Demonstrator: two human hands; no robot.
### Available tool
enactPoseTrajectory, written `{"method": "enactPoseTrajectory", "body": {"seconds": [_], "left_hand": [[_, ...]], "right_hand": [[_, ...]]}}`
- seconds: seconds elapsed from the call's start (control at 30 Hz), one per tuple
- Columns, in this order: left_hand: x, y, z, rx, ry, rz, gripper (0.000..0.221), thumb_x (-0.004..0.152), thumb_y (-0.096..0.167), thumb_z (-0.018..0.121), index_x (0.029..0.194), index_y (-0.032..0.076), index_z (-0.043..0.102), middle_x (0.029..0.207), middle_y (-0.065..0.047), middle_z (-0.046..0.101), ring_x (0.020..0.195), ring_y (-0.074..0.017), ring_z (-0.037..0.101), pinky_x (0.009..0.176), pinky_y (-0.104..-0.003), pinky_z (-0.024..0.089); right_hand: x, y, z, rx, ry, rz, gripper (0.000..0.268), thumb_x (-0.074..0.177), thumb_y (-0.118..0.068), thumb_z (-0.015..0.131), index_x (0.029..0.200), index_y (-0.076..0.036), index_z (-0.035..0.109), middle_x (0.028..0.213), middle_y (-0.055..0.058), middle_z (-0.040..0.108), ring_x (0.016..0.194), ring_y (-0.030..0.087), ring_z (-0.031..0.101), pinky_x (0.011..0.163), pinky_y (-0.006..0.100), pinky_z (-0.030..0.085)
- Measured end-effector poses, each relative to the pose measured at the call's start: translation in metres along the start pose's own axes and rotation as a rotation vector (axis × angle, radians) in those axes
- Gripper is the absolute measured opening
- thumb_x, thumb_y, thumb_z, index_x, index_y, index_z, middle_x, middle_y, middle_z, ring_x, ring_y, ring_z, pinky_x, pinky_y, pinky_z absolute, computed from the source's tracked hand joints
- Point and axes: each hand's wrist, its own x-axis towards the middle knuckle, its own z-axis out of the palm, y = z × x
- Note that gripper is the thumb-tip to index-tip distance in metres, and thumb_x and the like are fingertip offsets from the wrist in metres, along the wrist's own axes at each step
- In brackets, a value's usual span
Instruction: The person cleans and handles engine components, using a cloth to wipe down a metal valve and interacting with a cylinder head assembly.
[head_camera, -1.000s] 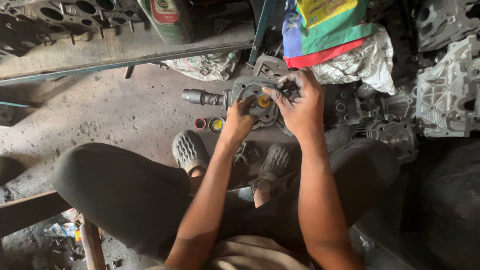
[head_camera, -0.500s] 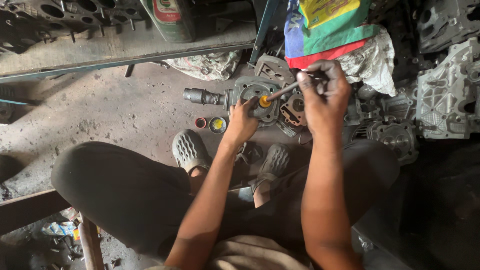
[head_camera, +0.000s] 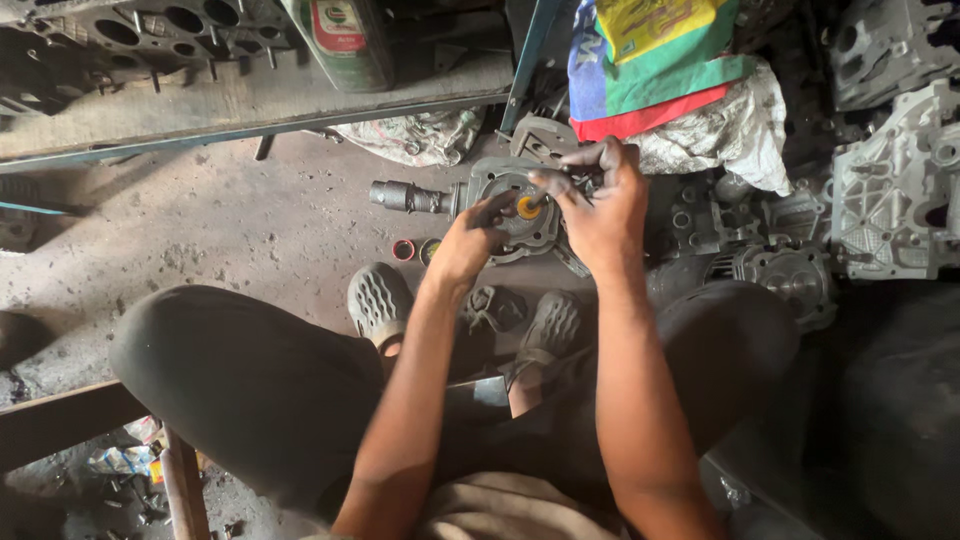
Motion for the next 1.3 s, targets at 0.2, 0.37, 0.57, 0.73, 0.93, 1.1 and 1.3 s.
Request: {"method": "enactPoseTrajectory", "body": {"seconds": [0.2,0.37,0.57,0.73,0.93,1.1,1.3], "left_hand": [[0.004,-0.005,0.005,0.017,0.031,0.009,0.071,0.073,-0.004,0.06,0.143,0.002,0.058,0.129,-0.009,0.064,0.11,-0.0158,0.058,0.091,-0.025,0.044],[0.01,-0.008,0.014,0.208,0.118,0.016,0.074,0.073,0.002,0.061,0.146,0.007,0.054,0.14,-0.016,0.059,0.13,-0.0276,0.057,0.107,-0.034,0.045],[0.01,-0.024,0.025,0.688,0.218,0.069,0.072,0.08,0.01,0.061,0.15,0.022,0.052,0.155,-0.027,0.038,0.145,-0.0483,0.029,0.118,-0.059,0.024],[0.015,-0.034,0.028,0.745,0.207,0.058,0.076,0.076,0.01,0.064,0.15,0.021,0.049,0.153,-0.028,0.036,0.142,-0.0528,0.026,0.115,-0.063,0.023],[0.01,-0.03,0.016,0.768,0.1,0.189,0.065,0.09,0.004,0.06,0.153,0.018,0.055,0.151,-0.033,0.036,0.14,-0.0501,0.036,0.116,-0.056,0.032],[-0.001,-0.004,-0.01,0.104,0.093,0.075,0.079,0.079,-0.006,0.048,0.155,0.014,0.051,0.125,-0.02,0.051,0.106,-0.0272,0.056,0.096,-0.034,0.053],[-0.002,0.017,-0.021,-0.615,-0.012,0.07,0.08,0.06,-0.014,0.043,0.14,-0.013,0.051,0.122,-0.006,0.066,0.107,-0.012,0.059,0.094,-0.02,0.044]], "right_hand": [[-0.003,-0.006,-0.001,0.2,-0.055,0.024,0.012,0.106,0.007,0.062,0.113,0.0,0.07,0.104,0.002,0.069,0.099,0.011,0.068,0.089,0.028,0.062],[0.002,0.023,0.002,0.365,-0.069,0.142,0.017,0.091,0.008,0.074,0.102,-0.004,0.069,0.1,0.002,0.072,0.092,0.01,0.07,0.087,0.026,0.061],[-0.004,0.022,0.001,0.248,-0.019,0.146,0.01,0.099,0.002,0.072,0.107,-0.002,0.069,0.104,0.003,0.073,0.089,0.007,0.062,0.082,0.023,0.052],[-0.003,-0.007,-0.007,0.222,-0.076,0.08,0.009,0.106,-0.002,0.064,0.114,0.0,0.07,0.108,0.004,0.072,0.102,0.008,0.065,0.093,0.025,0.053],[-0.002,0.002,-0.007,0.143,-0.056,0.085,0.012,0.106,0.0,0.062,0.115,0.0,0.07,0.107,0.004,0.072,0.104,0.01,0.066,0.097,0.026,0.052],[0.001,0.009,0.001,0.262,-0.004,0.171,0.016,0.096,0.005,0.077,0.106,-0.001,0.066,0.103,0.007,0.073,0.094,0.011,0.069,0.089,0.027,0.057],[-0.003,-0.011,0.0,0.271,-0.004,0.122,0.013,0.094,0.001,0.072,0.101,-0.005,0.063,0.099,0.005,0.069,0.088,0.008,0.067,0.081,0.026,0.059]]}}
